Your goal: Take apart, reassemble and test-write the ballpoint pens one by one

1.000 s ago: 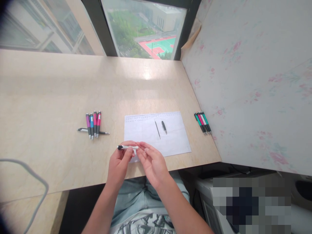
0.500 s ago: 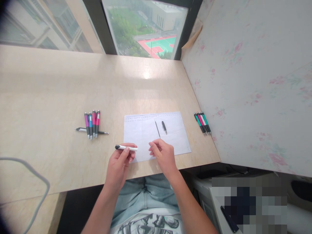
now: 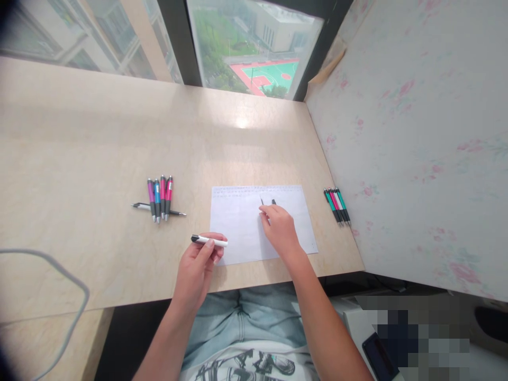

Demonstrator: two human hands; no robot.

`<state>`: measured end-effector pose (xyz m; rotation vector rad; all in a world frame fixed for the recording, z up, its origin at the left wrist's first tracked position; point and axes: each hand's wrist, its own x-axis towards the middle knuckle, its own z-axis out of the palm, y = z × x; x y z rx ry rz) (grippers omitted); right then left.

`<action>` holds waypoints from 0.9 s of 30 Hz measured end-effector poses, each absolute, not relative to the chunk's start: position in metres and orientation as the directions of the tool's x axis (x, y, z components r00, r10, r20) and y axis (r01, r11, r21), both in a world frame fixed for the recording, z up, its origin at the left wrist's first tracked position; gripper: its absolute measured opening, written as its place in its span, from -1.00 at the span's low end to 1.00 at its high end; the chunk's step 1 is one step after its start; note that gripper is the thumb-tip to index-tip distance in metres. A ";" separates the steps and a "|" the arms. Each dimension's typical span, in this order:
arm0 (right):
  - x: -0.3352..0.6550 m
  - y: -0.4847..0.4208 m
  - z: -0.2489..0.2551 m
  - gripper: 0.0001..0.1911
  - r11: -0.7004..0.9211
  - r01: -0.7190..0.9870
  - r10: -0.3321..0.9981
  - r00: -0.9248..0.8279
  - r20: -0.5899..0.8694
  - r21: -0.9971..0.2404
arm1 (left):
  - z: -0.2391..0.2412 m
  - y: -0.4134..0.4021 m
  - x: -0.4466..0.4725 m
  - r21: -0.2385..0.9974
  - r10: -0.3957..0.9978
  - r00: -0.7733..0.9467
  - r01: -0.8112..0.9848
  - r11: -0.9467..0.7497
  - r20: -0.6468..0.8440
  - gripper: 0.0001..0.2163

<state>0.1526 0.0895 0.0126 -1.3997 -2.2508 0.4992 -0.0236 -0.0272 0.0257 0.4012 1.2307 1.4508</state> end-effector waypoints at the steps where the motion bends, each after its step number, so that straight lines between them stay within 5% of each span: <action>1: 0.152 0.091 0.012 -0.78 0.427 0.757 0.902 -0.393 0.178 -0.495 | 0.026 -0.027 -0.024 0.836 0.874 -0.304 -0.517 0.183 -0.379 -0.77; 10: 0.147 0.093 0.008 -0.80 0.424 0.836 0.904 -0.368 0.216 -0.350 | 0.024 -0.026 -0.024 0.840 0.876 -0.290 -0.503 0.202 -0.385 -0.77; 13: 0.155 0.090 0.011 -0.78 0.428 0.803 0.903 -0.355 0.243 -0.416 | 0.025 -0.026 -0.023 0.841 0.873 -0.296 -0.501 0.204 -0.388 -0.77; 17: 0.167 0.078 0.019 -0.77 0.307 0.697 0.951 -0.205 0.230 -0.648 | 0.026 -0.026 -0.022 0.836 0.866 -0.300 -0.507 0.211 -0.401 -0.78; 20: 0.168 0.060 0.023 -0.79 0.093 0.505 0.995 -0.080 0.061 -0.858 | 0.026 -0.024 -0.019 0.800 0.861 -0.270 -0.556 0.226 -0.431 -0.78; 23: 0.157 0.036 0.027 -0.79 -0.198 0.101 0.980 -0.017 -0.200 -0.975 | 0.026 -0.023 -0.015 0.765 0.858 -0.245 -0.600 0.232 -0.452 -0.75; 27: 0.132 0.007 0.032 -0.77 -0.478 -0.517 0.869 -0.163 -0.466 -0.710 | 0.027 -0.023 -0.008 0.902 0.860 -0.369 -0.379 0.206 -0.352 -0.72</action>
